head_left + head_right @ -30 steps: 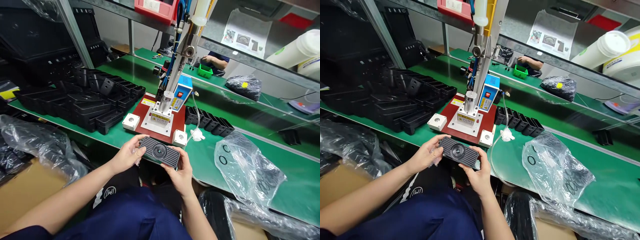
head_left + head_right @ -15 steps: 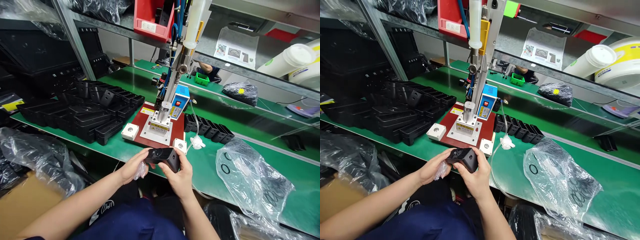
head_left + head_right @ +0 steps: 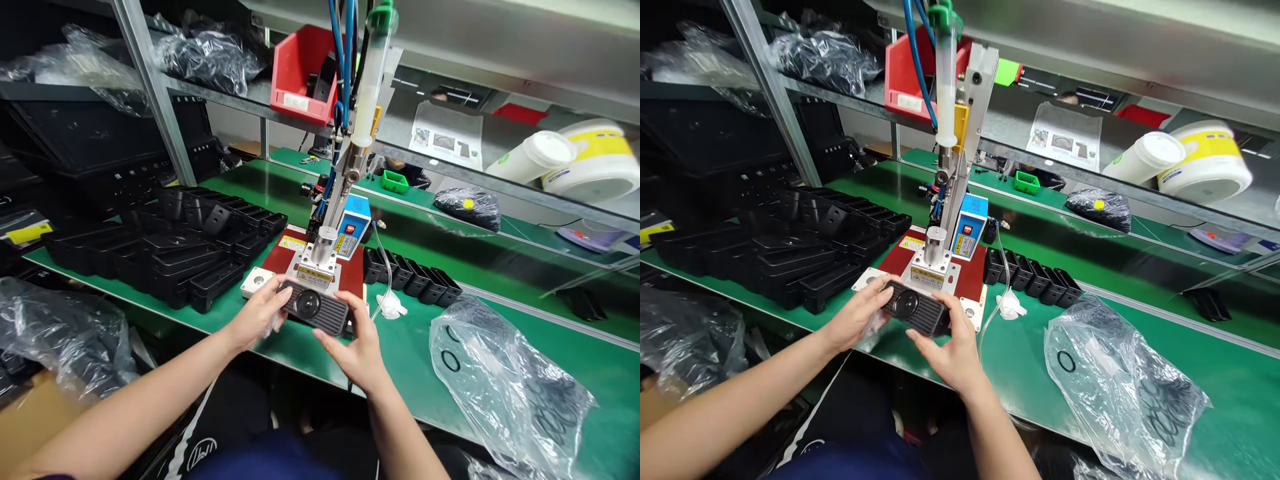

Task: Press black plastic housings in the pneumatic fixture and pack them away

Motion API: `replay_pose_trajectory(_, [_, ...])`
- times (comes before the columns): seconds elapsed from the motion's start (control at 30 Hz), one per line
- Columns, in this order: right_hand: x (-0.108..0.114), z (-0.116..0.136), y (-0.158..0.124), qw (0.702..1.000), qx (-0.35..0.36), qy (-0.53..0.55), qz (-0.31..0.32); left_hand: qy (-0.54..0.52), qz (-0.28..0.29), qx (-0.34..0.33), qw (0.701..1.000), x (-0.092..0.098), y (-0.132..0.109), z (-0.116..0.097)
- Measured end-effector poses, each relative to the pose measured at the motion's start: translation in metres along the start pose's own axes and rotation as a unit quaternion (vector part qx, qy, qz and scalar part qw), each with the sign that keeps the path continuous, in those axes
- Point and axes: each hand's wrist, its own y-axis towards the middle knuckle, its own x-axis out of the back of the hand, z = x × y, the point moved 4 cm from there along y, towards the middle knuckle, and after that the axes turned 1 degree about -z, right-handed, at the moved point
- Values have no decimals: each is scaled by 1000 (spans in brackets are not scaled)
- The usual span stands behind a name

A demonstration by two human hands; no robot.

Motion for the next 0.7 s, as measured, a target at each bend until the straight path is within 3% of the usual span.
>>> replay_pose_trajectory(0.13, [11,-14,52,996,42,61,-41,100,7,-162,982,-12,44,-64])
replay_pose_trajectory(0.23, [16,-25,98,993,40,93,-54,124,-20,-174,977,-17,79,-85])
replay_pose_trajectory(0.4, [11,-49,133,992,-12,126,-27,110,-65,-173,977,-15,111,-85])
replay_pose_trajectory(0.7, [7,-73,123,989,-40,145,-7,149,-105,-182,966,-17,115,-65])
